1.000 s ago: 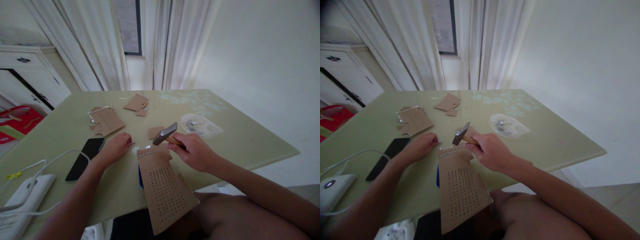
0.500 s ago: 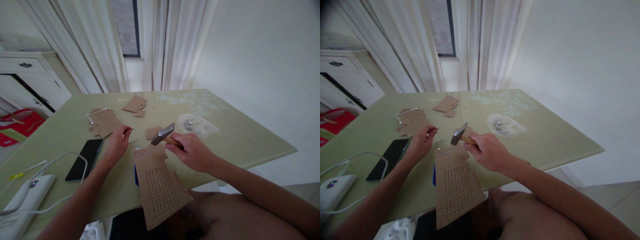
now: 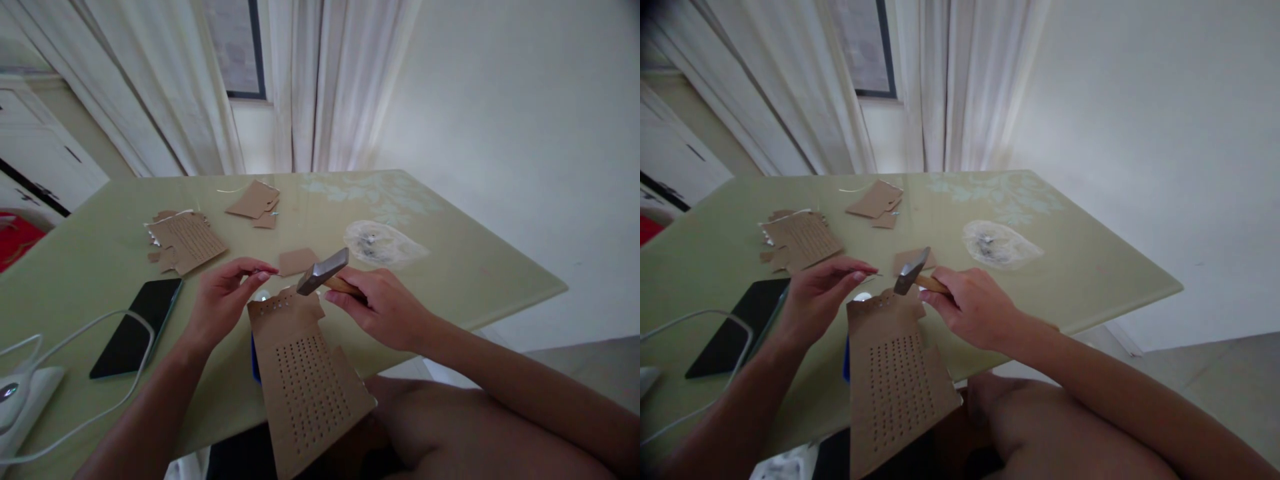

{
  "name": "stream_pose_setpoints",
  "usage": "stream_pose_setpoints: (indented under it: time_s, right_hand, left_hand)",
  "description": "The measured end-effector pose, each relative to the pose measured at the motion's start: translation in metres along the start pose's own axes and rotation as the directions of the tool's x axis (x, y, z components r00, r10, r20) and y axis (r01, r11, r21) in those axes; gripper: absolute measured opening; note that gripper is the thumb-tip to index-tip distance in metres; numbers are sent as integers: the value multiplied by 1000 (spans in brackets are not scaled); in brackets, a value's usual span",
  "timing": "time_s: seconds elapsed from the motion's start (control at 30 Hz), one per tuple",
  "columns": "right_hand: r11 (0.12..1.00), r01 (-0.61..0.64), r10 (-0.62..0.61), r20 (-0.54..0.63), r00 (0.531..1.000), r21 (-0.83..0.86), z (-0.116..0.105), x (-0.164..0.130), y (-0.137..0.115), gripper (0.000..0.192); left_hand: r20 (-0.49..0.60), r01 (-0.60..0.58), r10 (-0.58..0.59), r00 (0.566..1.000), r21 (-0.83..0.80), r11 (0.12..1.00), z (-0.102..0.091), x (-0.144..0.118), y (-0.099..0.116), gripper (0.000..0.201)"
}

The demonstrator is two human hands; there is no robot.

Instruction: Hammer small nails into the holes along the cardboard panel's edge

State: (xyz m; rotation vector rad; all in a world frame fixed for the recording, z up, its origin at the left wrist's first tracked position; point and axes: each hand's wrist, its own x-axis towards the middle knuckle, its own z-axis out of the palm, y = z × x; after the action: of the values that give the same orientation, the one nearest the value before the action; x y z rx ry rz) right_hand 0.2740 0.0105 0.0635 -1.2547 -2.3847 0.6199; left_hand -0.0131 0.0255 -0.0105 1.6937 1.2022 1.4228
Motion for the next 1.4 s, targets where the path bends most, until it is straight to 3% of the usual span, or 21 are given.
stream_pose_setpoints:
  time_s: [0.17, 0.57, 0.9, 1.1, 1.4]
  right_hand:
    - [999, -39, 41, 56, 998, -34, 6, 4, 0, 26]
    - [990, -76, 84, 56, 995, -121, 9, 7, 2, 24]
    - [984, -92, 110, 107, 988, -155, 10, 8, 1, 26]
    - [984, -102, 120, 123, 985, -147, 10, 9, 0, 25]
    - [979, -105, 127, 121, 985, -177, 10, 10, 1, 27]
  left_hand:
    - [191, -132, 108, 976, 119, 984, -2, -5, 3, 18]
    - [291, -357, 289, 912, 219, 908, 5, -7, 9, 24]
    - [303, -384, 304, 903, 254, 888, 8, -9, 14, 23]
    - [191, -276, 226, 955, 295, 915, 9, -13, 15, 10]
    - [200, -275, 221, 955, 309, 910, 9, -11, 19, 6]
